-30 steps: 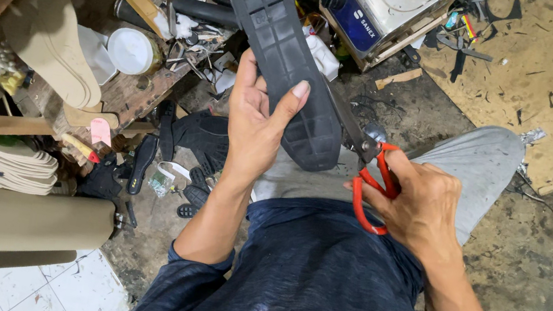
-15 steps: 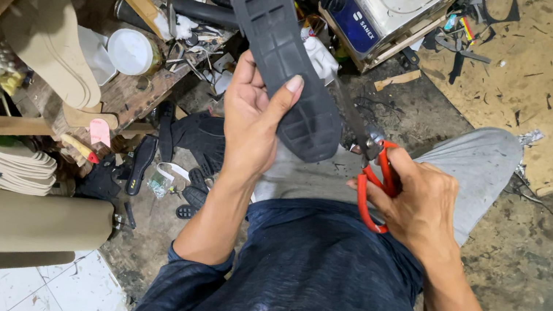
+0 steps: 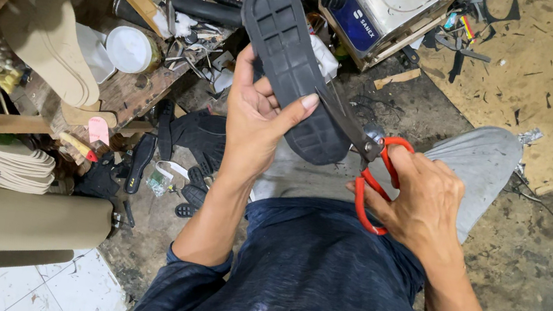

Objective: The person trims the edges of a black rubber shoe sole using red-handled shears. They rotate the sole to cut along the perimeter, remove excess rubber, and place the trimmed piece aside. The person repeats this process on a second sole.

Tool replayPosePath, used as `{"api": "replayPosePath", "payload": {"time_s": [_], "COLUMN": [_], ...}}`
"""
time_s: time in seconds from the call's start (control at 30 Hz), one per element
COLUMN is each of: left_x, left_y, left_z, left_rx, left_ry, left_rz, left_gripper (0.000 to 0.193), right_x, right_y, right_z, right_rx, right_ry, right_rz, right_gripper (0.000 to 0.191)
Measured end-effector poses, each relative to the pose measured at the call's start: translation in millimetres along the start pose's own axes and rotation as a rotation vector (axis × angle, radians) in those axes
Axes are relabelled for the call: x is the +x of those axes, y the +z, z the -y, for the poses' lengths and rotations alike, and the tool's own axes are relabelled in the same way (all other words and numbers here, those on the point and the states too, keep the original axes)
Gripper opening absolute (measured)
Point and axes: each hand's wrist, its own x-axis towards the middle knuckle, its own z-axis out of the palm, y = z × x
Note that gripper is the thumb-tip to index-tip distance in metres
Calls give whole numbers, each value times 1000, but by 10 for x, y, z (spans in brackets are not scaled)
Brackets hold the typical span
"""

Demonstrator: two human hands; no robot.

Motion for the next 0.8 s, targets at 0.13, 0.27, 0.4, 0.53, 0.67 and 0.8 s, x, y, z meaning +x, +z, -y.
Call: {"api": "replayPosePath", "payload": {"time_s": [0.13, 0.27, 0.4, 0.53, 0.67, 0.8], "left_x": [-8, 16, -1, -94, -78, 48], "left_y": [19, -11, -6, 47, -1, -126], "left_z": [-23, -26, 3, 68, 104, 84], "left_rx": [4, -66, -18, 58, 60, 29], "left_ry": [22, -8, 25, 13, 52, 143], "left_rz": [0, -3, -1, 23, 21, -41], "left_gripper": [83, 76, 70, 69, 56, 34], "right_x": [-26, -29, -4, 48, 90, 64], "right_y": [44, 68, 20, -26, 13, 53], "right_z": [-58, -69, -24, 23, 50, 67], "right_rx": [22, -9, -1, -3, -33, -46], "right_ry": [9, 35, 57, 31, 53, 60], "right_rz": [1, 49, 81, 56, 52, 101], "right_gripper": [47, 49, 50, 51, 51, 53]}}
